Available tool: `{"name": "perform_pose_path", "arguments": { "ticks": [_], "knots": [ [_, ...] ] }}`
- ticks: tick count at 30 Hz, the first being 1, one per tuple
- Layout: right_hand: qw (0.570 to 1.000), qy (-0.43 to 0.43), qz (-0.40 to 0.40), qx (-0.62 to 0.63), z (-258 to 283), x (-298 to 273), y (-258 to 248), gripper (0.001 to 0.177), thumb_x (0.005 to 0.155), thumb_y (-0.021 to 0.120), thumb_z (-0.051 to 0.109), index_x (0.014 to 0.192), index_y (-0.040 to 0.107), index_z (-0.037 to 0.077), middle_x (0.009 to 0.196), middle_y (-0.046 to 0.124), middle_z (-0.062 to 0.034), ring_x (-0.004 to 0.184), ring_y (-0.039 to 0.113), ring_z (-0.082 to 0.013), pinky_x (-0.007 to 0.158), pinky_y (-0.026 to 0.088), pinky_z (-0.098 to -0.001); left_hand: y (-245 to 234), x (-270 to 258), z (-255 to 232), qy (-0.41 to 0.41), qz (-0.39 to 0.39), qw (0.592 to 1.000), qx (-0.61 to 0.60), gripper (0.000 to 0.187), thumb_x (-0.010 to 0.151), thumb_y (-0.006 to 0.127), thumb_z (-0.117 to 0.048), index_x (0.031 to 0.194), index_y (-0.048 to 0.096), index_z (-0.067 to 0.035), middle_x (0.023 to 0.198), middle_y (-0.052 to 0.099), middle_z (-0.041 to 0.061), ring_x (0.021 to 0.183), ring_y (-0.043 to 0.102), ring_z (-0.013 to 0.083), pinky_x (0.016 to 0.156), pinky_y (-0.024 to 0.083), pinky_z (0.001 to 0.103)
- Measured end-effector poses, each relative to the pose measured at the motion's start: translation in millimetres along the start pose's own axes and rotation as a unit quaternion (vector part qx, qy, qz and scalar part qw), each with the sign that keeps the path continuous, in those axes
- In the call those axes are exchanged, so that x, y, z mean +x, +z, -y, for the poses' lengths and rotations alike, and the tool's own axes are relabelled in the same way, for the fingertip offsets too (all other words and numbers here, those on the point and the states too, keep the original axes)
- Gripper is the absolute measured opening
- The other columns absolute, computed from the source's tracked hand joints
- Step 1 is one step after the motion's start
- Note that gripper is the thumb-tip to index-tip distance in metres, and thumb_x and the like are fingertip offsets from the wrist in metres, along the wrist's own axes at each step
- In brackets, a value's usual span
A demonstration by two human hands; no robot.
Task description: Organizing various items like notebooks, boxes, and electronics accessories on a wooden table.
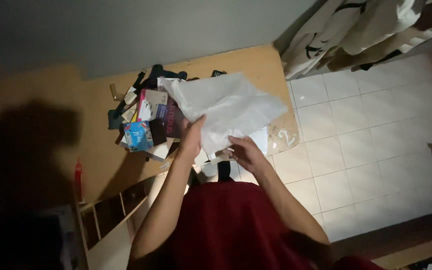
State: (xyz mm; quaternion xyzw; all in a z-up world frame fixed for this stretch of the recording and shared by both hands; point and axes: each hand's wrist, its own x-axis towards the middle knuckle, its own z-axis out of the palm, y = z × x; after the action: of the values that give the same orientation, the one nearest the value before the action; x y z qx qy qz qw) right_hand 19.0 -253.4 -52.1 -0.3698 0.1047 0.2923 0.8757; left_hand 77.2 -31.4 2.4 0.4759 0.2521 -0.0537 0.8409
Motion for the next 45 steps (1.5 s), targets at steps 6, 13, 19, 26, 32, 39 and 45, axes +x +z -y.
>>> {"name": "perform_pose_path", "arguments": {
  "ticks": [6,13,19,26,32,39,45],
  "knots": [
    [0.951,-0.032,-0.058,0.302,-6.3,19.8,-66.8,0.063,0.110,0.067,0.052,0.139,0.051,-0.001,0.113,0.053,-0.0138,0.103,0.057,-0.0277,0.097,0.058,-0.0445,-15.5,-21.5,-37.6,-0.003,0.098,0.995,-0.001,0.052,0.090,0.053,0.008,0.141,0.049,0.005,0.135,0.063,0.022,0.119,0.067,0.0313,0.102,0.057,0.039],
    [0.958,-0.071,-0.084,0.267,90.3,26.2,3.7,0.090,0.085,0.048,0.068,0.142,0.045,-0.002,0.137,0.060,-0.0261,0.128,0.058,-0.0411,0.104,0.050,-0.0552,-69.3,-36.0,-92.9,-0.160,0.022,0.985,0.065,0.055,0.088,0.055,0.009,0.141,0.042,0.001,0.136,0.060,0.025,0.120,0.066,0.0341,0.101,0.058,0.042],
    [0.989,0.103,-0.016,0.105,86.6,102.0,-65.8,0.067,0.097,0.061,0.049,0.136,0.056,-0.005,0.127,0.068,-0.0232,0.110,0.070,-0.0355,0.087,0.061,-0.0478,-134.4,-12.8,-90.2,-0.143,0.133,0.980,0.026,0.064,0.079,0.059,0.006,0.142,0.051,0.000,0.136,0.060,0.018,0.114,0.068,0.0305,0.092,0.059,0.044],
    [0.973,0.083,-0.016,-0.216,101.4,145.3,-85.8,0.018,0.096,0.072,0.001,0.113,0.066,0.000,0.097,0.072,-0.0077,0.074,0.071,-0.0130,0.059,0.060,-0.0294,-213.5,71.8,-44.2,0.005,-0.019,0.993,0.114,0.037,0.100,0.061,-0.014,0.132,0.062,0.003,0.119,0.071,0.016,0.099,0.071,0.0287,0.086,0.058,0.042],
    [0.965,0.125,-0.039,-0.225,122.4,113.9,-22.9,0.025,0.092,0.073,0.014,0.112,0.071,-0.002,0.091,0.074,-0.0088,0.073,0.073,-0.0137,0.065,0.062,-0.0256,-214.3,92.7,-51.2,-0.028,-0.113,0.968,0.224,0.034,0.105,0.055,-0.021,0.135,0.058,-0.003,0.114,0.070,0.010,0.096,0.070,0.0209,0.085,0.057,0.036],
    [0.942,0.103,-0.113,-0.299,111.1,148.1,-24.4,0.037,0.090,0.073,0.026,0.120,0.064,0.006,0.099,0.074,-0.0065,0.085,0.072,-0.0195,0.066,0.059,-0.0360,-273.5,189.1,-0.8,0.044,-0.097,0.963,0.246,0.034,0.106,0.057,-0.014,0.132,0.066,0.006,0.111,0.069,0.016,0.090,0.065,0.0245,0.076,0.054,0.040],
    [0.963,0.021,0.084,-0.256,127.8,166.8,-76.0,0.046,0.106,0.077,0.026,0.133,0.065,-0.009,0.127,0.069,-0.0278,0.113,0.066,-0.0362,0.101,0.054,-0.0533,-172.0,119.8,-109.1,-0.004,-0.155,0.980,0.124,0.039,0.101,0.063,-0.022,0.133,0.059,0.000,0.120,0.070,0.015,0.107,0.069,0.0224,0.095,0.055,0.039]
  ]
}}
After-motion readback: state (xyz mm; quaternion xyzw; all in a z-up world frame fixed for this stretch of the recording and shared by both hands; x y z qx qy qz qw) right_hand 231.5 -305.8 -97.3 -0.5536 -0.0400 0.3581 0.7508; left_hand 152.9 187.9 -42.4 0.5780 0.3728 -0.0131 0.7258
